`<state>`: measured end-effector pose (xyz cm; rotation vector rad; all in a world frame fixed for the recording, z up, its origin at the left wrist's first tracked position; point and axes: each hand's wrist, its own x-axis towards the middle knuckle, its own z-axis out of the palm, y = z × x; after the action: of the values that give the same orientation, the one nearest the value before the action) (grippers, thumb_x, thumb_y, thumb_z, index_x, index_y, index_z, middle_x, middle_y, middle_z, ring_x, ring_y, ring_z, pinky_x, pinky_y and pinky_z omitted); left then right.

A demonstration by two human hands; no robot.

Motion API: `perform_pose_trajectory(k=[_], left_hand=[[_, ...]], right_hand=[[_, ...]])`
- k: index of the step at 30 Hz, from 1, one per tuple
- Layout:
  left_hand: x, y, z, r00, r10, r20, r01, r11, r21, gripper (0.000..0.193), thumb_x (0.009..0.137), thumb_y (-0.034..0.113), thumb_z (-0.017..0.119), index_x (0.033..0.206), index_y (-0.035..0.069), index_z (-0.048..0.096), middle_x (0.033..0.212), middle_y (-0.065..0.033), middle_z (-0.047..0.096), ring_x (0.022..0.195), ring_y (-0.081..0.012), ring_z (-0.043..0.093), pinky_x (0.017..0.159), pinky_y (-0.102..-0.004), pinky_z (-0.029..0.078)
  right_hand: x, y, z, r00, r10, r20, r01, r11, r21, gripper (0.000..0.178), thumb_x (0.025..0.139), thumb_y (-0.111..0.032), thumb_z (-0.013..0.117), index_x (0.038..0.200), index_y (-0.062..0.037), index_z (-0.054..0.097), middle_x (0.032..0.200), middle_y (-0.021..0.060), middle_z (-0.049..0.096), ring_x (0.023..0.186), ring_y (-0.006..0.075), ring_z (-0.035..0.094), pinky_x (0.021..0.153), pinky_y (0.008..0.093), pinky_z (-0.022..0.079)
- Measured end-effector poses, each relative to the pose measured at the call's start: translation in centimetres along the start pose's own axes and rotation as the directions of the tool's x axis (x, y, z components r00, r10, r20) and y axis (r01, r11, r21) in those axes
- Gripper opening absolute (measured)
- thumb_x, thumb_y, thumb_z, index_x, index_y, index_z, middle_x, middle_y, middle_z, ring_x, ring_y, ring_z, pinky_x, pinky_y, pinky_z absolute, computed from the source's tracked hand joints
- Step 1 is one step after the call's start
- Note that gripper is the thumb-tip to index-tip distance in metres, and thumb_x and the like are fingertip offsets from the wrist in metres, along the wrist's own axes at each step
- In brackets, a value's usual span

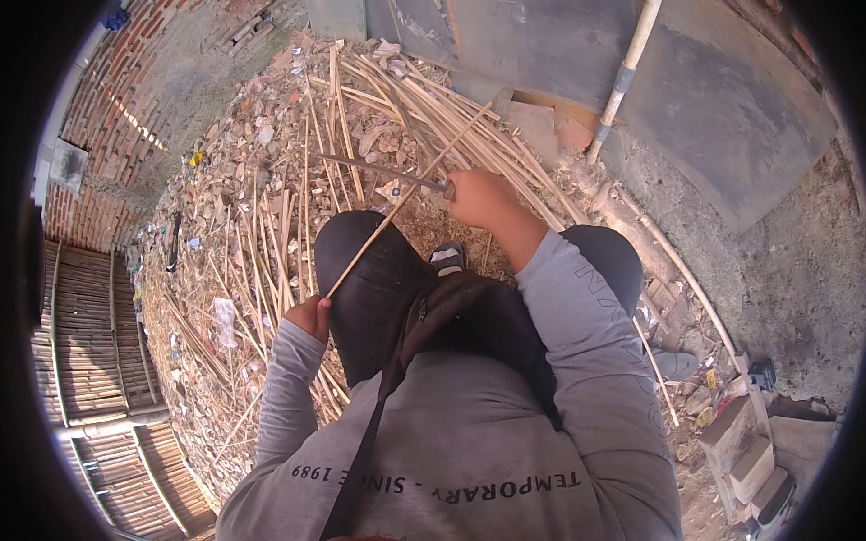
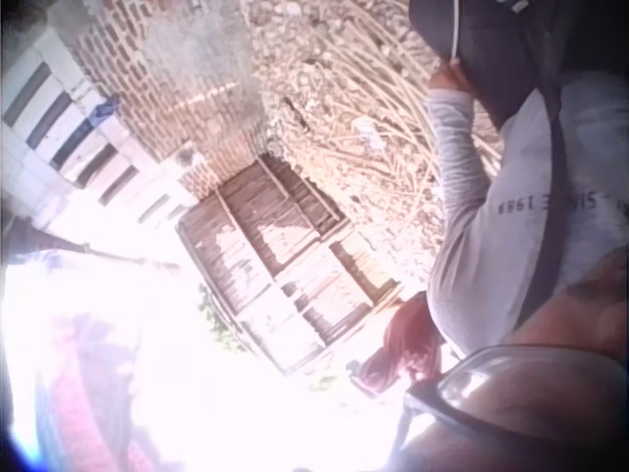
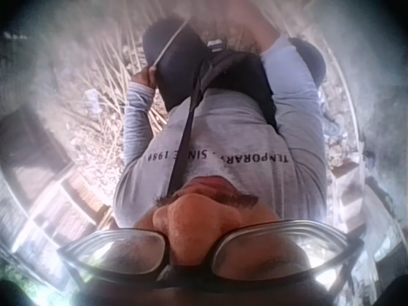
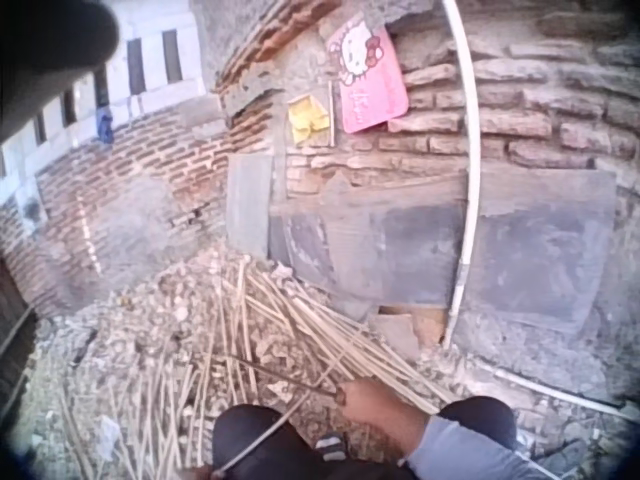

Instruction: The person shaves and smooths a bamboo strip using a knife, working over a pile of wood shavings in an outdoor area.

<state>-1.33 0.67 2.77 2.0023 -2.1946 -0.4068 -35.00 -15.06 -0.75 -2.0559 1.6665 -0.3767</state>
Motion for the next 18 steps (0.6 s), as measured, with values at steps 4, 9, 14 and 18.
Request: perform_pose_trajectory(k=[4, 9, 14, 18], left_hand=[[-0.4, 0.6, -0.3, 1.000, -0.009, -0.005, 0.010, 0.999, 0.045, 0.043, 0.101, 0.038, 0.041, 0.085, 0.002, 0.059, 0.068, -0.0256, 0.061, 0.067, -0.0477, 0.060, 0.061, -0.0536, 0.047], [-0.1, 0.9, -0.8, 0.998, -0.052, 0.047, 0.050, 0.998, 0.034, 0.046, 0.102, 0.039, 0.039, 0.085, 0.001, 0.059, 0.068, -0.0262, 0.060, 0.067, -0.0477, 0.060, 0.062, -0.0535, 0.047], [-0.2, 1.0, -1.6, 0.999, -0.011, 0.050, 0.010, 1.000, 0.018, 0.049, 0.102, 0.041, 0.038, 0.085, 0.001, 0.059, 0.068, -0.0266, 0.060, 0.068, -0.0478, 0.060, 0.062, -0.0533, 0.047], [0.0, 0.9, -1.1, 0.999, -0.007, 0.046, 0.007, 1.000, 0.001, 0.049, 0.102, 0.041, 0.038, 0.085, 0.000, 0.059, 0.068, -0.0272, 0.060, 0.069, -0.0481, 0.060, 0.062, -0.0532, 0.047]], right_hand=[[-1.4, -2.9, -1.1, 0.996, -0.075, 0.039, 0.080, 0.987, -0.139, 0.023, 0.074, -0.018, 0.065, 0.095, -0.0100, 0.066, 0.091, 0.0149, 0.068, 0.091, 0.0349, 0.066, 0.078, 0.0465, 0.052], [1.1, 2.1, -0.5, 0.967, 0.208, -0.147, -0.200, 0.978, 0.067, 0.027, 0.074, -0.018, 0.067, 0.098, -0.0053, 0.066, 0.095, 0.0177, 0.069, 0.091, 0.0361, 0.066, 0.078, 0.0469, 0.053], [0.1, 1.0, -0.6, 0.995, 0.023, -0.096, -0.023, 1.000, 0.000, 0.030, 0.074, -0.022, 0.068, 0.101, -0.0077, 0.066, 0.090, 0.0189, 0.068, 0.089, 0.0372, 0.066, 0.076, 0.0478, 0.053], [-1.1, -0.9, -0.6, 0.996, -0.084, 0.012, 0.085, 0.994, -0.070, 0.028, 0.074, -0.021, 0.069, 0.100, -0.0087, 0.066, 0.093, 0.0176, 0.068, 0.093, 0.0355, 0.066, 0.081, 0.0476, 0.053]])
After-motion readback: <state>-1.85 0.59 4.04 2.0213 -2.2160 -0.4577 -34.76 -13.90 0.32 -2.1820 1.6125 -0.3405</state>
